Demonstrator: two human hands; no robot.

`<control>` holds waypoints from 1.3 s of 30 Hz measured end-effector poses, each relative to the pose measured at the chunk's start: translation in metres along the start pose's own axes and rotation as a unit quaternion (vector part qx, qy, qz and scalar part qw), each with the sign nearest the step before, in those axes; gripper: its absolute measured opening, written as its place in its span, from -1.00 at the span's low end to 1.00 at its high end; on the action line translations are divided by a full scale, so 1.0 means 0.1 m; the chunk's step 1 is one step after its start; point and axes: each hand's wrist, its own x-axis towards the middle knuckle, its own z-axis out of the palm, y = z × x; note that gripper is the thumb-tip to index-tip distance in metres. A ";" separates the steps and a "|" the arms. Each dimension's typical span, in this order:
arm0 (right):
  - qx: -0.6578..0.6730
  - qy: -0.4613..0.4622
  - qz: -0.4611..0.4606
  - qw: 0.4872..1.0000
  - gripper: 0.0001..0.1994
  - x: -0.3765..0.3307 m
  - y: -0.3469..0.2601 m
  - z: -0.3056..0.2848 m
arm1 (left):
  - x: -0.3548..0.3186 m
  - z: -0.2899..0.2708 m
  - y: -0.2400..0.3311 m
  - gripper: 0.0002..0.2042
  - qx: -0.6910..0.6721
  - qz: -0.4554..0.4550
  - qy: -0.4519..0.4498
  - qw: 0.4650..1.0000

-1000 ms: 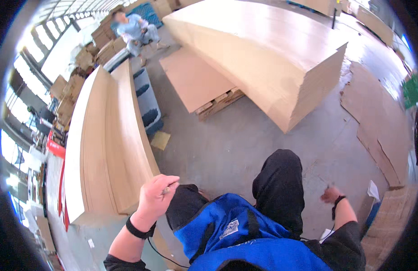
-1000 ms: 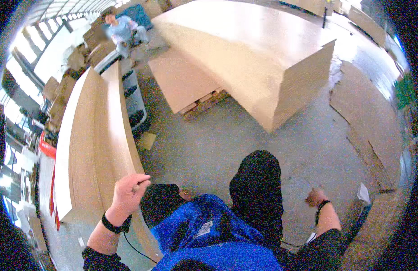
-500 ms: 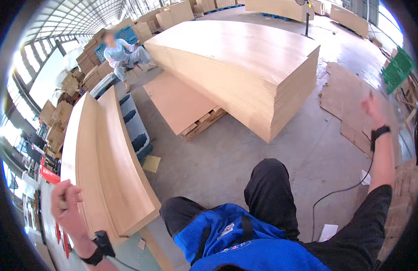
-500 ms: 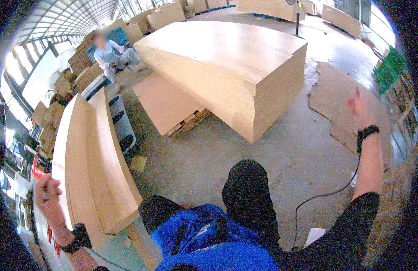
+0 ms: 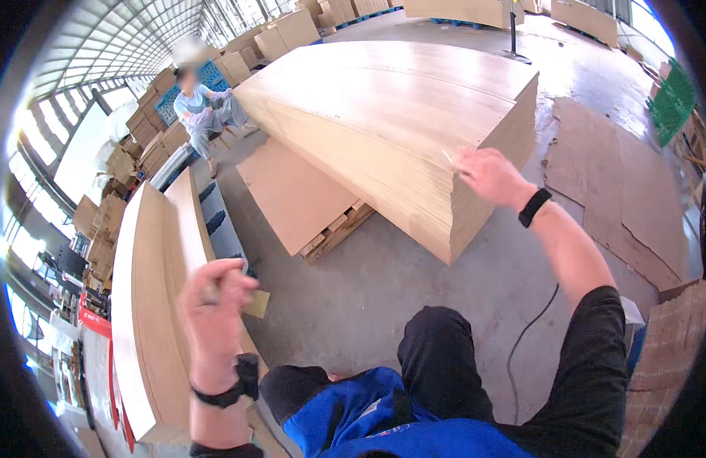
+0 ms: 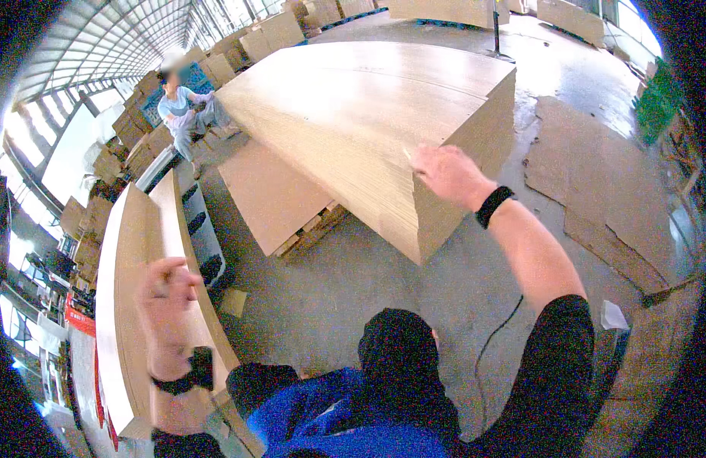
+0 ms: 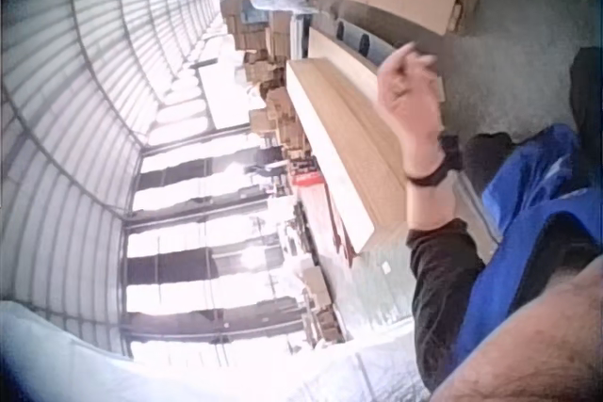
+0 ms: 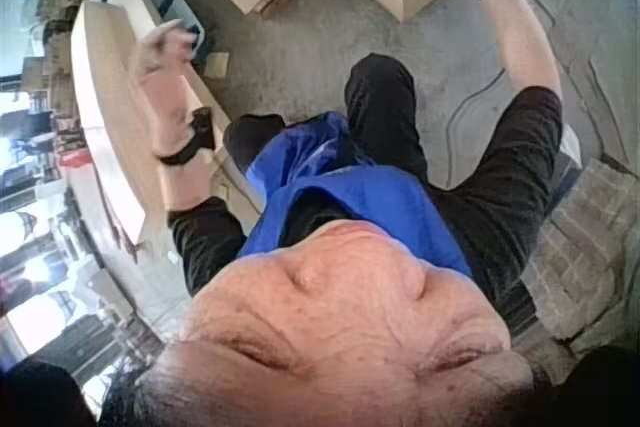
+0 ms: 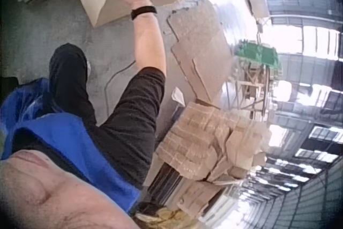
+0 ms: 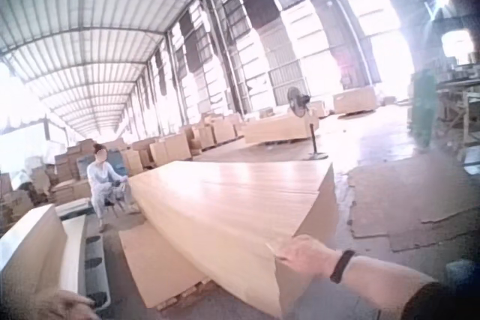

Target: Marking and inspecting wood panels using a marker and a scraper tool on a factory floor.

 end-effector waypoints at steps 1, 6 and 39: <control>0.000 -0.006 -0.008 1.000 -0.61 0.05 -0.04 0.09 | 0.11 0.29 -0.13 -0.89 -0.029 0.007 -0.028 0.999; -0.028 0.006 -0.025 0.999 -0.59 0.20 -0.02 0.12 | 0.21 1.34 -0.70 -0.89 -0.034 -0.111 -0.103 0.988; -0.042 0.135 0.230 0.963 -0.76 0.78 2.67 0.55 | 0.51 2.91 -1.17 -0.66 -0.254 -0.239 -0.274 0.896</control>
